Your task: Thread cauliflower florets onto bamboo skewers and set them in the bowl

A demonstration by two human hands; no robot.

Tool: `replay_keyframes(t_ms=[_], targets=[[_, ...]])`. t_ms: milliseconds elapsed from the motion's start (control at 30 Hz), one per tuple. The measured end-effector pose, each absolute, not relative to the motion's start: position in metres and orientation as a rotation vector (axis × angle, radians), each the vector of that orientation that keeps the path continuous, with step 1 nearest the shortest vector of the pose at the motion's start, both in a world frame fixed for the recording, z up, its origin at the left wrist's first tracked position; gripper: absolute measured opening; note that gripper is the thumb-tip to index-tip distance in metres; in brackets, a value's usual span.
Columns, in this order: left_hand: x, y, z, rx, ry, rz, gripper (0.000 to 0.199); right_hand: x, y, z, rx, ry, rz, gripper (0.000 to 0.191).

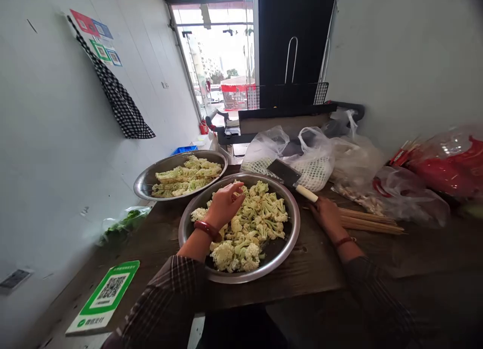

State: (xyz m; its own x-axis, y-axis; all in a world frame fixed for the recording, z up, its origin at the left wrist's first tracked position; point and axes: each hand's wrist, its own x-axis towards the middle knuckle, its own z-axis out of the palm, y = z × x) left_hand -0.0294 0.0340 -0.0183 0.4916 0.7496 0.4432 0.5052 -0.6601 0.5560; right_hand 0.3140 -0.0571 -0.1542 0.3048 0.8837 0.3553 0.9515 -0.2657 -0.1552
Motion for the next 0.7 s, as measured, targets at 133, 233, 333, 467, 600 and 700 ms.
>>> replay_keyframes(t_ms=[133, 233, 333, 467, 600, 700], targets=[[-0.028, 0.035, -0.02, 2.402, 1.088, 0.951, 0.037, 0.314, -0.065, -0.155, -2.181, -1.739, -0.249, 0.028], [-0.029, 0.035, -0.02, 2.405, 1.105, 0.934, 0.038, 0.313, -0.073, -0.154, -2.116, -1.791, -0.253, 0.027], [-0.029, 0.035, -0.021, 2.402, 1.102, 0.943, 0.039, 0.312, -0.08, -0.152, -2.039, -1.794, -0.313, 0.025], [-0.03, 0.038, -0.023, 2.371, 1.082, 0.966, 0.04, 0.309, -0.088, -0.148, -1.994, -1.795, -0.399, 0.023], [-0.028, 0.04, -0.024, 2.338, 1.07, 0.992, 0.042, 0.303, -0.095, -0.142, -1.923, -1.799, -0.44, 0.022], [-0.028, 0.041, -0.024, 2.345, 1.065, 0.979, 0.045, 0.299, -0.099, -0.138, -1.885, -1.751, -0.488, 0.022]])
